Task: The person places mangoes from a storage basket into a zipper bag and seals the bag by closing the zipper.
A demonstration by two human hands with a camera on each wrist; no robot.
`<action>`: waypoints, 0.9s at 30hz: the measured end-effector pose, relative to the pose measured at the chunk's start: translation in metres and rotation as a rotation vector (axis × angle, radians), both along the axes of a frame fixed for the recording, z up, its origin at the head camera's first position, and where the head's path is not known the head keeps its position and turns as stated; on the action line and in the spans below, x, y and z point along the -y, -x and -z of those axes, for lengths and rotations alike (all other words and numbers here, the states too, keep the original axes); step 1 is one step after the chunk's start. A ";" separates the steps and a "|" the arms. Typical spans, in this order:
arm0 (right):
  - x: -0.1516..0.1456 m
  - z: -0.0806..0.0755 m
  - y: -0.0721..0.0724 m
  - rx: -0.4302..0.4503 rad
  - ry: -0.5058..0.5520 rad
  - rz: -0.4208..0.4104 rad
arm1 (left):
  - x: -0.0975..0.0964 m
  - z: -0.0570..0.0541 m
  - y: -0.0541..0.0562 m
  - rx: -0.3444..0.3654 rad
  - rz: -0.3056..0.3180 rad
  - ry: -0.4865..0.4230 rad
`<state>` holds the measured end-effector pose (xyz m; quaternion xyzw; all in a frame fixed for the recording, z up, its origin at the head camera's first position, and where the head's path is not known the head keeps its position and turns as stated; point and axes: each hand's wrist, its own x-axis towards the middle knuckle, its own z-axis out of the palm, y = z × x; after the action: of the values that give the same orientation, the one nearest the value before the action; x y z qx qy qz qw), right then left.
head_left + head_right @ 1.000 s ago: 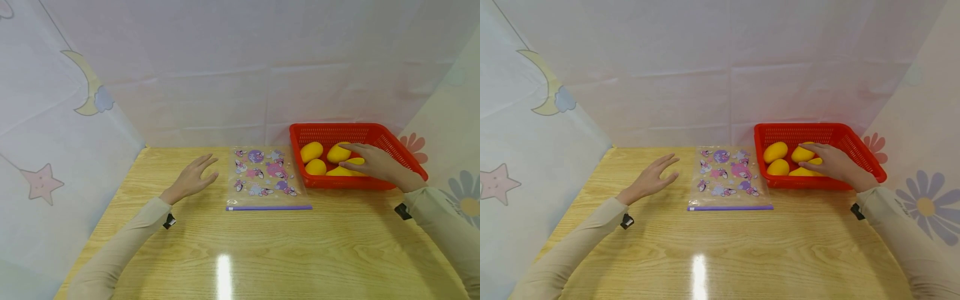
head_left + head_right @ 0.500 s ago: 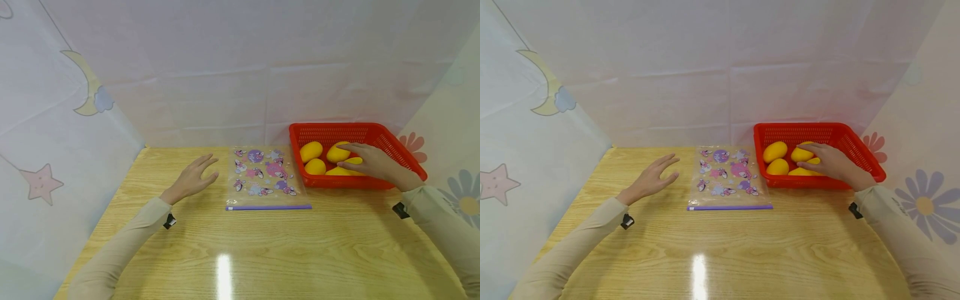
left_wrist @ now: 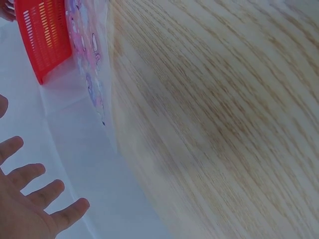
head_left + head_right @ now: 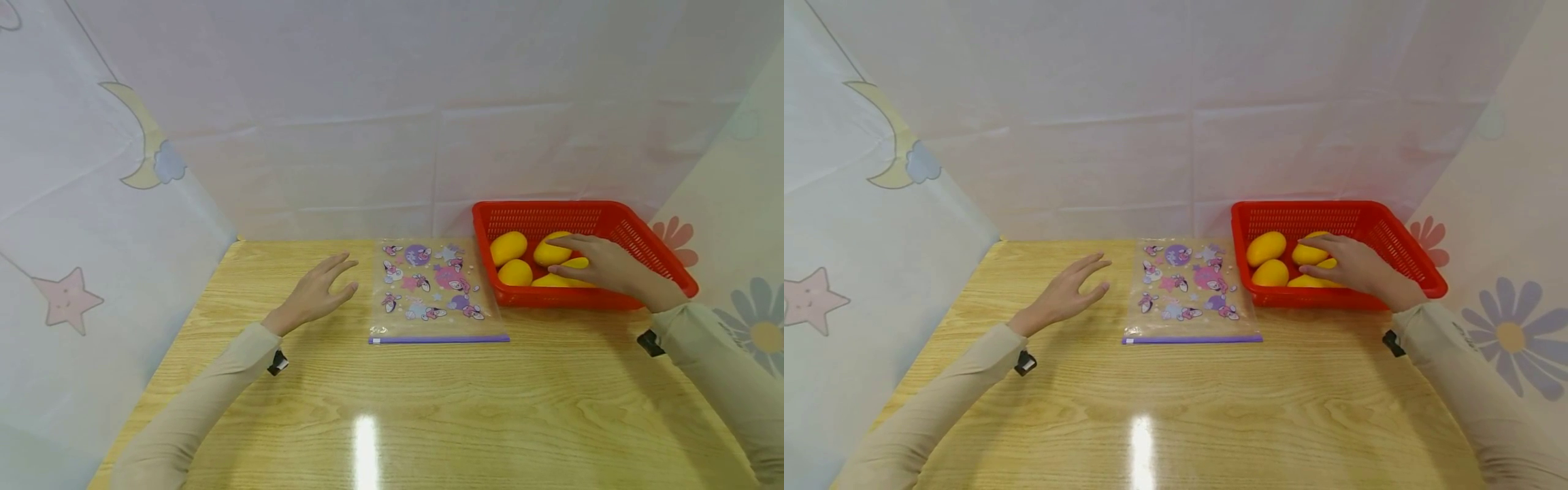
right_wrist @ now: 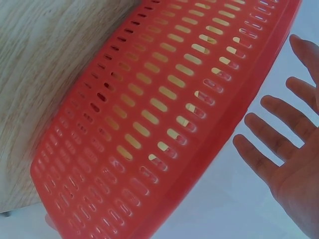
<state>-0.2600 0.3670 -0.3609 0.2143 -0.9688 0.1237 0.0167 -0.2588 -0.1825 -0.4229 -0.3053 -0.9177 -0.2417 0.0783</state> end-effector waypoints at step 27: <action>0.007 0.004 0.006 0.026 -0.020 -0.039 | -0.006 0.002 -0.001 0.014 0.011 0.003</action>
<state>-0.2662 0.3600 -0.3653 0.2314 -0.9658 0.1169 -0.0005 -0.2575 -0.1765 -0.4245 -0.3088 -0.9170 -0.2427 0.0700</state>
